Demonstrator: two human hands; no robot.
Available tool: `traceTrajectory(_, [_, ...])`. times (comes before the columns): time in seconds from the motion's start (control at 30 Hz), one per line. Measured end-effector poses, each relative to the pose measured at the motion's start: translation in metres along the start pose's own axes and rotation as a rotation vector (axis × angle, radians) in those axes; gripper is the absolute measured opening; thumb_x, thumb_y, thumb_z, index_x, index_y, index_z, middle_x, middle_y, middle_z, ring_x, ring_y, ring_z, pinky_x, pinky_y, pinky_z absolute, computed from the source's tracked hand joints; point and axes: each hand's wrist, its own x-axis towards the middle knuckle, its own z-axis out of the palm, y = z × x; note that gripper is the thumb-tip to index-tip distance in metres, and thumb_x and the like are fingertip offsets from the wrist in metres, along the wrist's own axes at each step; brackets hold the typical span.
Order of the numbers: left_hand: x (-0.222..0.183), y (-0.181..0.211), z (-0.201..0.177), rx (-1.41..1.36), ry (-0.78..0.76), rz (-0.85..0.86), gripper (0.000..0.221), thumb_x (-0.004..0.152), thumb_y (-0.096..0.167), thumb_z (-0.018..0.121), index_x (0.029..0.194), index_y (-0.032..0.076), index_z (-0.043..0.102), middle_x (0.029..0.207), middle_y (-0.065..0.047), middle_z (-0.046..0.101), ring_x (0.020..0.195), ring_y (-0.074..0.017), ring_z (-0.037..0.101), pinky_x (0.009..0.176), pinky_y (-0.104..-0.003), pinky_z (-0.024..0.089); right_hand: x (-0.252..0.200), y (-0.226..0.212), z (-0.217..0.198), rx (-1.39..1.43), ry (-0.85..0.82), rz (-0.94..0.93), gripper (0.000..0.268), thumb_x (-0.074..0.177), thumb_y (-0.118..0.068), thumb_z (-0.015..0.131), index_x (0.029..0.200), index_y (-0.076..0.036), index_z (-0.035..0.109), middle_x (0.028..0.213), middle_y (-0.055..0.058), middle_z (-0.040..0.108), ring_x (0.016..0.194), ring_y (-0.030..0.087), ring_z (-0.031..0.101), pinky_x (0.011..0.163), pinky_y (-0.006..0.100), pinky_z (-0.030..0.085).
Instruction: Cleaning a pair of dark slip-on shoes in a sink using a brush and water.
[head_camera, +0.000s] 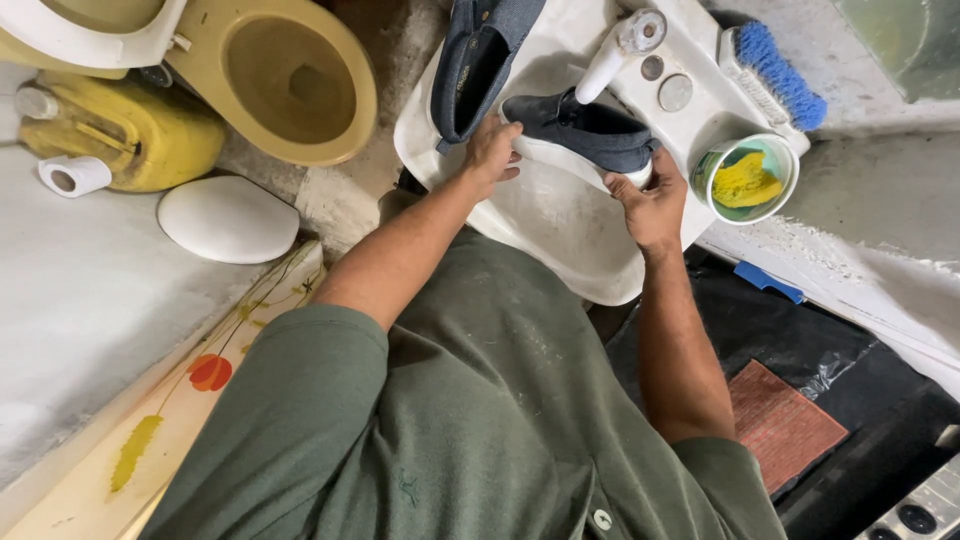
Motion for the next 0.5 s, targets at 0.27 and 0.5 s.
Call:
traceTrajectory(0.27, [0.015,-0.010,0.000,-0.047,-0.031,-0.027,0.065,0.091,0.038,0.067,0.144,0.005,0.051,0.127,-0.028,0.059,0.103,-0.0443,0.072,0.091,-0.066,0.058,-0.004,0.000,-0.003,0.005,-0.011,-0.099,0.062,0.087,0.006,0.087,0.141,-0.005,0.058,0.120,0.010,0.068,0.113,0.017,0.060,0.098,0.038,0.058])
traceTrajectory(0.5, [0.024,-0.017,0.000,-0.034,-0.004,-0.040,0.059,0.090,0.037,0.068,0.137,0.005,0.054,0.122,-0.026,0.063,0.096,-0.0427,0.075,0.088,-0.064,0.059,-0.001,0.010,-0.009,-0.003,-0.021,-0.110,0.064,0.088,0.006,0.086,0.144,-0.007,0.056,0.123,0.011,0.066,0.112,0.021,0.062,0.094,0.041,0.061])
